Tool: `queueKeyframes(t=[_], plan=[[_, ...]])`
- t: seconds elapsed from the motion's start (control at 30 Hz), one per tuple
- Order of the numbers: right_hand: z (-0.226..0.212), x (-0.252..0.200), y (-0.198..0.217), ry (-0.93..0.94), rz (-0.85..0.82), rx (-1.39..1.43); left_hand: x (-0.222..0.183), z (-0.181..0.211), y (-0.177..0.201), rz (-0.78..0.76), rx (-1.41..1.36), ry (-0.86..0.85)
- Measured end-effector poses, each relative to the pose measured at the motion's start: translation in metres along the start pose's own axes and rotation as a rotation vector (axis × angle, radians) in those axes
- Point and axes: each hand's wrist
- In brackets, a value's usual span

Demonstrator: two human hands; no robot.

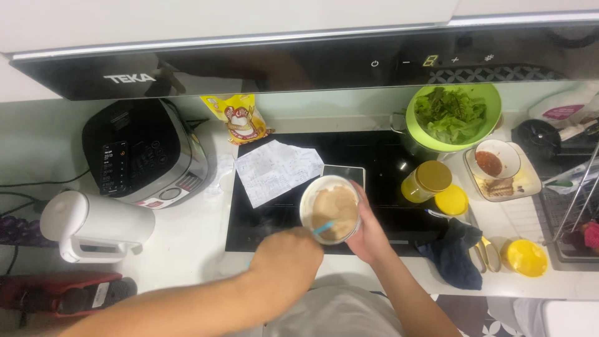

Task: Mixing ingredients in a bowl and organizing kitchen items.

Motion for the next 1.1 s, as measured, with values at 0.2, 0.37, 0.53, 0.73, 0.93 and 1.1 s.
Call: queueKeyframes(t=[0.2, 0.37, 0.53, 0.73, 0.93, 1.1], plan=[[-0.008, -0.002, -0.007, -0.059, 0.054, 0.018, 0.007, 0.006, -0.004, 0.359, -0.071, 0.099], [0.002, -0.004, 0.011, -0.171, 0.095, 0.068, 0.01, 0.0, -0.004, 0.062, -0.269, -0.04], [-0.006, -0.003, 0.002, -0.137, 0.123, 0.025, 0.004, 0.012, -0.005, 0.231, -0.12, -0.021], [-0.021, -0.008, -0.014, -0.113, 0.119, -0.045, 0.007, 0.016, 0.002, 0.3, -0.026, 0.022], [-0.007, -0.012, 0.011, -0.152, 0.159, -0.005, 0.009, -0.001, 0.0, 0.256, -0.133, -0.092], [-0.028, -0.012, 0.008, -0.185, 0.188, -0.029, -0.008, -0.006, 0.021, 0.322, 0.17, -0.176]])
Point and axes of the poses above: each hand's wrist, its own x-axis towards the middle knuckle, its own y-axis out of the back of the hand, z = x × y, and after that the axes turned 4 degrees about -x, right-handed
